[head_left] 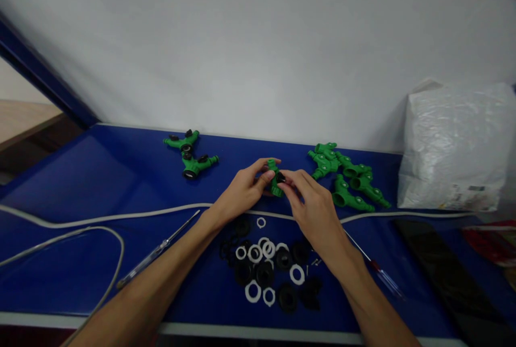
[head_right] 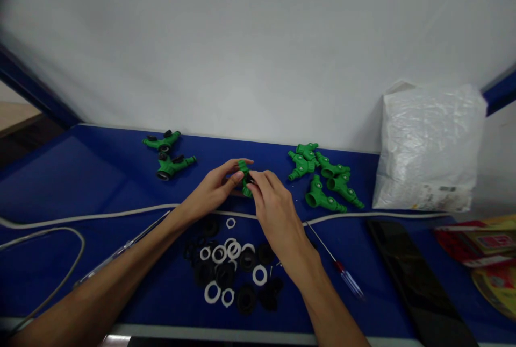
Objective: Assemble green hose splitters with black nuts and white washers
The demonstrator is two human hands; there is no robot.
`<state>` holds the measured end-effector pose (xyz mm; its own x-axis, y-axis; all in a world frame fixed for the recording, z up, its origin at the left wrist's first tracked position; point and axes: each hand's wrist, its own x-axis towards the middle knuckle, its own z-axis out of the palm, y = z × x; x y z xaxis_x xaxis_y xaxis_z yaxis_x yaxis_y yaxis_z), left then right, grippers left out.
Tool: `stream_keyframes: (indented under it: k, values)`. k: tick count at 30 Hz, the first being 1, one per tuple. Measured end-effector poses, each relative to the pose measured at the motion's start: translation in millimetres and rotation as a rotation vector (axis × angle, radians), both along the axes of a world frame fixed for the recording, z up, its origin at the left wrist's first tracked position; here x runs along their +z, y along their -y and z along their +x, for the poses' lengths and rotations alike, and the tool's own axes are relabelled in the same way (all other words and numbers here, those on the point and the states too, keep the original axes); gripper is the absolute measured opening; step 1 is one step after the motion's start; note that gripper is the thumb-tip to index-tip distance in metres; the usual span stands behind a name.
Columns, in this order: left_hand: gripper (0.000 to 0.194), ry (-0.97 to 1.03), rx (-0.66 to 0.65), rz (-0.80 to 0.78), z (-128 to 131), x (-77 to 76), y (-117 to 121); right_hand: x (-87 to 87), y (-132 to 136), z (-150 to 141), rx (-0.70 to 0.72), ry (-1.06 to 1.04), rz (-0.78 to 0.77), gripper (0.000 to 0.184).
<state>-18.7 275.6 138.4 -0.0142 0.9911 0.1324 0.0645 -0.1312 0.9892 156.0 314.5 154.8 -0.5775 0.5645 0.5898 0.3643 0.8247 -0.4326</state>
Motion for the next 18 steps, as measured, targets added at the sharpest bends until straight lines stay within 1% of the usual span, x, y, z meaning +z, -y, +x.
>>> stream_keyframes:
  k: [3, 5, 8, 9, 11, 13, 15, 16, 18]
  values:
    - [0.059, 0.107, -0.025, -0.124, 1, 0.3, -2, -2.0, 1, 0, -0.043, 0.031, -0.047, 0.020]
    - [0.062, 0.125, -0.036, -0.157, 2, -0.5, -3, -3.8, 0, -1, -0.055, 0.045, -0.070, 0.021]
    - [0.064, 0.073, -0.010, -0.138, 0, -1.9, -4, -1.5, -3, -2, -0.019, 0.044, -0.123, 0.021]
    - [0.062, 0.038, 0.003, -0.129, -1, -2.2, -4, 1.7, -4, -1, -0.008, 0.040, -0.137, 0.022]
    - [0.058, -0.056, 0.035, -0.110, -5, -2.0, -3, 11.6, -6, 6, -0.030, 0.031, -0.150, 0.024]
    - [0.053, -0.154, 0.072, -0.092, -9, -1.0, -3, 22.8, -4, 26, -0.116, 0.034, -0.139, 0.028]
    - [0.048, -0.222, 0.092, -0.087, -12, 0.7, -2, 29.5, 1, 58, -0.189, 0.088, -0.107, 0.030]
    - [0.046, -0.243, 0.093, -0.090, -14, 1.6, -2, 29.6, 5, 79, -0.238, 0.120, -0.080, 0.031]
    - [0.044, -0.266, 0.083, -0.100, -16, 3.2, -2, 22.7, 13, 123, -0.302, 0.225, -0.030, 0.034]
